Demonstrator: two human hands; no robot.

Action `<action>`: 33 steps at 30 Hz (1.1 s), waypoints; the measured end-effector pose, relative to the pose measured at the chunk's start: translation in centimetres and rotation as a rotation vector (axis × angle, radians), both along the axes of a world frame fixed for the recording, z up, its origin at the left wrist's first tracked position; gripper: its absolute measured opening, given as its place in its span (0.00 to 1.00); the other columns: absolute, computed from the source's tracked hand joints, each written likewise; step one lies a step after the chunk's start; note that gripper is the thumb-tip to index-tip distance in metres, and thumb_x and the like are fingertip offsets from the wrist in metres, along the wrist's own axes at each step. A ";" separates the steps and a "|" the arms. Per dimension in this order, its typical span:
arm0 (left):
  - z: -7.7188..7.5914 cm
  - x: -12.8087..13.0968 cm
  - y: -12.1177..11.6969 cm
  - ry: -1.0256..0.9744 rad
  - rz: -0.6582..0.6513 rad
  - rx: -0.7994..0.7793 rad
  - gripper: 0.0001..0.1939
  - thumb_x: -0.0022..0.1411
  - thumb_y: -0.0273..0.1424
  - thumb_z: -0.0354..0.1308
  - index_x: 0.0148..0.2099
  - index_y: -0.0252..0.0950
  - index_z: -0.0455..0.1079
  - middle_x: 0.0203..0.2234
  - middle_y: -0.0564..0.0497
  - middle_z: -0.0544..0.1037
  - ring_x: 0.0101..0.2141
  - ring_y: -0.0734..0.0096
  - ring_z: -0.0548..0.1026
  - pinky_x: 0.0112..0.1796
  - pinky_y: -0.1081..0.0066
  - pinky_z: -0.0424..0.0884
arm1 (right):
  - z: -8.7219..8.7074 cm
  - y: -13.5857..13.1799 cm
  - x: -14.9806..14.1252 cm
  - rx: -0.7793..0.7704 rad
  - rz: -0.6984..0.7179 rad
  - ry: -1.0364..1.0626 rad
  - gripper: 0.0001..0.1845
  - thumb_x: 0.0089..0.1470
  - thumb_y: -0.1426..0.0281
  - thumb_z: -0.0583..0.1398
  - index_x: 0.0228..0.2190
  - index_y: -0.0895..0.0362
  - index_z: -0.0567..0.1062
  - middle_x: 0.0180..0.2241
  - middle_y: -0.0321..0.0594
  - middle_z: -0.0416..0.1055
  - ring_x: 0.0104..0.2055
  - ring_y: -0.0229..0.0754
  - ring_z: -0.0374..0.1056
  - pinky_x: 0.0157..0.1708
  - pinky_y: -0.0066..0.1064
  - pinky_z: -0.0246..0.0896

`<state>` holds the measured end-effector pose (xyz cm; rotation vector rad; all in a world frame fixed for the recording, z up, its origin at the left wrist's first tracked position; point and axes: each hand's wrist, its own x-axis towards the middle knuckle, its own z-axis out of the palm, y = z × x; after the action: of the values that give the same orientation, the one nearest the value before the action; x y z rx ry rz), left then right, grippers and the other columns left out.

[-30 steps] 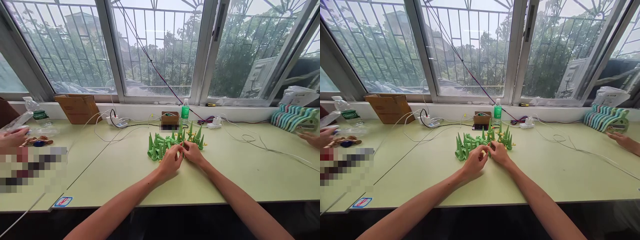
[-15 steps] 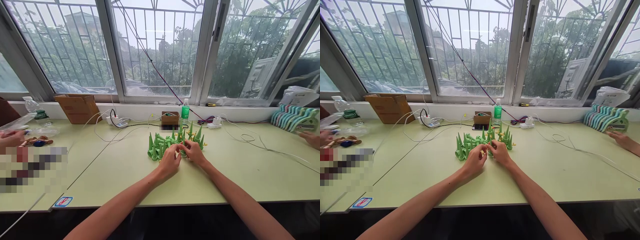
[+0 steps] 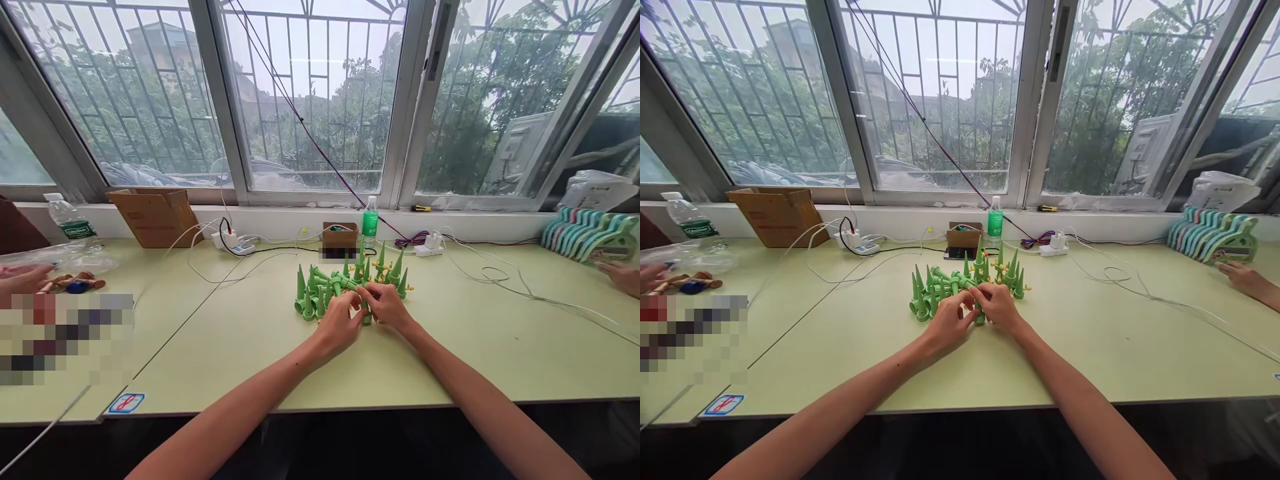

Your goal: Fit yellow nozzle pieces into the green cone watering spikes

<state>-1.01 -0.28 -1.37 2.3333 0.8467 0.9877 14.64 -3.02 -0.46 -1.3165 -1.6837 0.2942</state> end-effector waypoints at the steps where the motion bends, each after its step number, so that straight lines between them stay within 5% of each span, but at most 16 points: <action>1: 0.0 0.0 0.0 0.000 0.001 -0.004 0.05 0.60 0.32 0.55 0.35 0.36 0.68 0.31 0.51 0.76 0.25 0.73 0.69 0.29 0.71 0.64 | 0.0 0.0 0.0 -0.002 0.001 -0.003 0.26 0.61 0.54 0.53 0.16 0.56 0.62 0.11 0.30 0.57 0.14 0.33 0.55 0.18 0.26 0.49; 11: 0.3 0.0 0.0 -0.041 -0.028 -0.086 0.05 0.59 0.31 0.56 0.37 0.36 0.70 0.31 0.50 0.78 0.24 0.73 0.71 0.28 0.71 0.66 | -0.2 0.3 0.1 -0.014 0.001 -0.010 0.29 0.61 0.50 0.50 0.16 0.56 0.61 0.10 0.30 0.56 0.14 0.34 0.57 0.18 0.26 0.51; 24: -0.2 0.1 0.8 -0.118 0.038 -0.194 0.07 0.58 0.32 0.56 0.38 0.35 0.69 0.28 0.48 0.77 0.28 0.67 0.74 0.28 0.70 0.68 | -0.5 0.8 0.7 -0.023 -0.001 0.021 0.24 0.62 0.55 0.51 0.21 0.56 0.68 0.20 0.36 0.71 0.16 0.35 0.62 0.20 0.26 0.57; 33: 0.2 -0.1 0.6 -0.187 0.111 -0.205 0.09 0.59 0.35 0.55 0.39 0.35 0.64 0.27 0.52 0.73 0.19 0.77 0.67 0.23 0.74 0.62 | -0.9 1.2 1.1 0.005 -0.007 -0.064 0.15 0.61 0.62 0.53 0.29 0.57 0.73 0.25 0.36 0.72 0.22 0.36 0.63 0.25 0.26 0.58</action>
<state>-1.13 0.30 -1.13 2.0058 0.9612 1.0906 15.70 -1.80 -1.35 -1.3410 -1.7312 0.2462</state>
